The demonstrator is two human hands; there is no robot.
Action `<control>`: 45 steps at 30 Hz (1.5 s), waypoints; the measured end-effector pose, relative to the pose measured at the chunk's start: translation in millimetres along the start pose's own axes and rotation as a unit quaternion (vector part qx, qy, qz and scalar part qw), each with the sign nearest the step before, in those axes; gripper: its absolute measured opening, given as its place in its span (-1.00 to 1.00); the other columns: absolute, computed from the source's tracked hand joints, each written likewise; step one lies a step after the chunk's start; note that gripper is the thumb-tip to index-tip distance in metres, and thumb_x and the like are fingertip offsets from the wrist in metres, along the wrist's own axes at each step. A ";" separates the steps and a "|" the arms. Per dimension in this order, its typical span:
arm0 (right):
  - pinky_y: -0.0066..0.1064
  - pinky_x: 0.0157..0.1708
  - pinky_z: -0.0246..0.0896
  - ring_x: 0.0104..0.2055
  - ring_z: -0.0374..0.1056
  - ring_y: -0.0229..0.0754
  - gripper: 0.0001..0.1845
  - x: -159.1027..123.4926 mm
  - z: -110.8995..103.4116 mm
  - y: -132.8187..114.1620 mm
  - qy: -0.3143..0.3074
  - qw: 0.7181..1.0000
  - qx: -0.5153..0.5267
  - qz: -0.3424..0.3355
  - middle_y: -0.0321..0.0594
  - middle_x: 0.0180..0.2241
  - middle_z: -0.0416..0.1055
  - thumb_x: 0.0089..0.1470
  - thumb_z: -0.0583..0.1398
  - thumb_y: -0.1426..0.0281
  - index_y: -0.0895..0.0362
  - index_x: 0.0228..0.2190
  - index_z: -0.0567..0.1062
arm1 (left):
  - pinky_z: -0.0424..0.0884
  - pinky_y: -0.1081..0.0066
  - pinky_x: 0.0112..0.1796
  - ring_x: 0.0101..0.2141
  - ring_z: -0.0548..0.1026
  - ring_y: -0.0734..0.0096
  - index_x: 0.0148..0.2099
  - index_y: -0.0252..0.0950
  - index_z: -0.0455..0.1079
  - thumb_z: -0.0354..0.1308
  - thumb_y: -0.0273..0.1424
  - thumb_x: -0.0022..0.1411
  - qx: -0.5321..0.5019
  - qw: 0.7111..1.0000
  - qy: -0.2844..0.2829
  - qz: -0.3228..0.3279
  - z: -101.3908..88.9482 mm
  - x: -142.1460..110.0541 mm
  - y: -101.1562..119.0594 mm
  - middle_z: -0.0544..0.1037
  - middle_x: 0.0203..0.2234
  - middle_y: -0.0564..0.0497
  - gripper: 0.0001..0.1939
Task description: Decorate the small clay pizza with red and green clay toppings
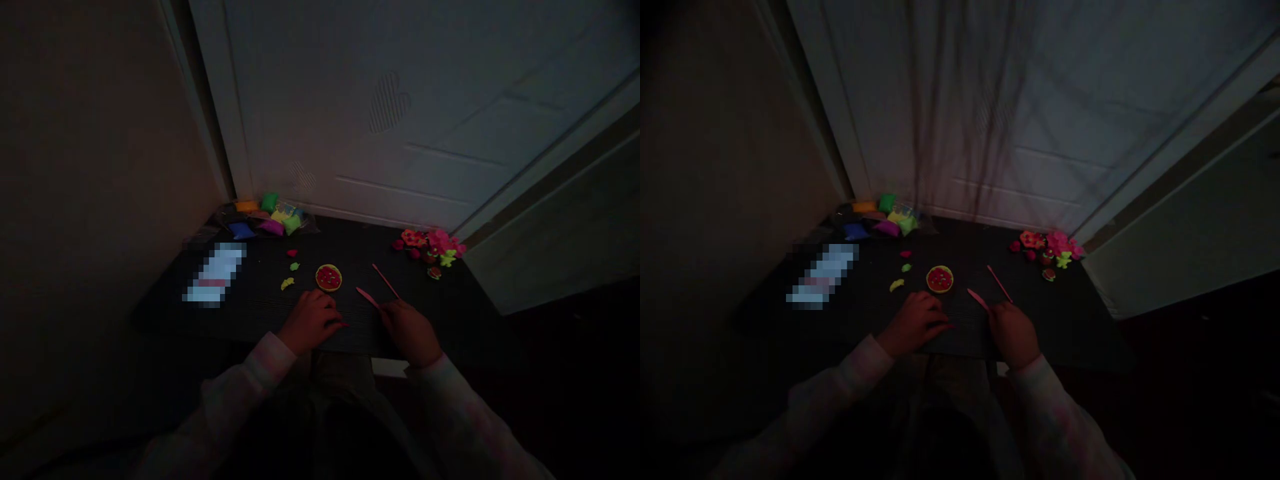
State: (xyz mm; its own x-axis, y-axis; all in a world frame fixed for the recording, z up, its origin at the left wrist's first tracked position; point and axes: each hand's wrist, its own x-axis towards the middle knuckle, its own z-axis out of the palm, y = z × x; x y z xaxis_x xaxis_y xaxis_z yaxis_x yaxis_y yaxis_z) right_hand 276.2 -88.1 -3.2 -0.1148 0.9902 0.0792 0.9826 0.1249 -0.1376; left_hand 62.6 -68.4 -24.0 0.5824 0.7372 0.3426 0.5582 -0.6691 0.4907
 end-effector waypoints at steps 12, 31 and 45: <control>-0.50 -0.50 0.13 -0.47 0.34 -0.30 -0.71 -0.7 2.8 -5.6 -0.039 0.995 0.092 -0.005 -0.30 -0.50 0.39 0.16 -0.15 0.34 0.11 -0.39 0.32 | 0.24 0.32 -0.31 -0.32 0.34 0.34 -0.38 -0.25 0.44 0.13 -0.42 0.06 -0.002 1.000 0.012 -0.022 -4.2 -1.3 0.2 0.46 -0.42 0.01 -0.93; -0.37 -0.45 -0.10 -0.44 0.36 -0.18 -0.74 -8.4 6.1 -50.7 -0.076 0.996 -0.044 -0.018 -0.21 -0.50 0.44 0.15 -0.09 0.34 0.14 -0.47 0.30 | 0.25 0.24 -0.23 -0.25 0.29 0.27 -0.21 -0.15 0.45 0.04 -0.54 0.06 -0.008 0.999 0.025 -0.025 -10.4 -13.7 -0.3 0.44 -0.34 -0.02 -0.72; -0.35 -0.42 -0.09 -0.40 0.38 -0.18 -0.72 -5.7 0.7 -57.4 -0.114 0.989 -0.090 -0.023 -0.17 -0.46 0.46 0.15 -0.07 0.32 0.15 -0.46 0.34 | 0.21 0.25 -0.24 -0.24 0.26 0.27 -0.18 -0.11 0.42 0.04 -0.54 0.07 0.030 0.999 -0.038 -0.018 -12.3 -10.2 3.5 0.41 -0.34 0.00 -0.70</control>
State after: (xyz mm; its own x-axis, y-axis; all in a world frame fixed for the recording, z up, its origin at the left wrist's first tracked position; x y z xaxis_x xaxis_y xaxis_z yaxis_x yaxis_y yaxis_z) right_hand 220.3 -100.9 3.5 -0.1699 0.9746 -0.1457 0.9834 0.1773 0.0397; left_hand 51.3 -77.1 -15.9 0.6024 0.7536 0.2631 0.6130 -0.6478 0.4523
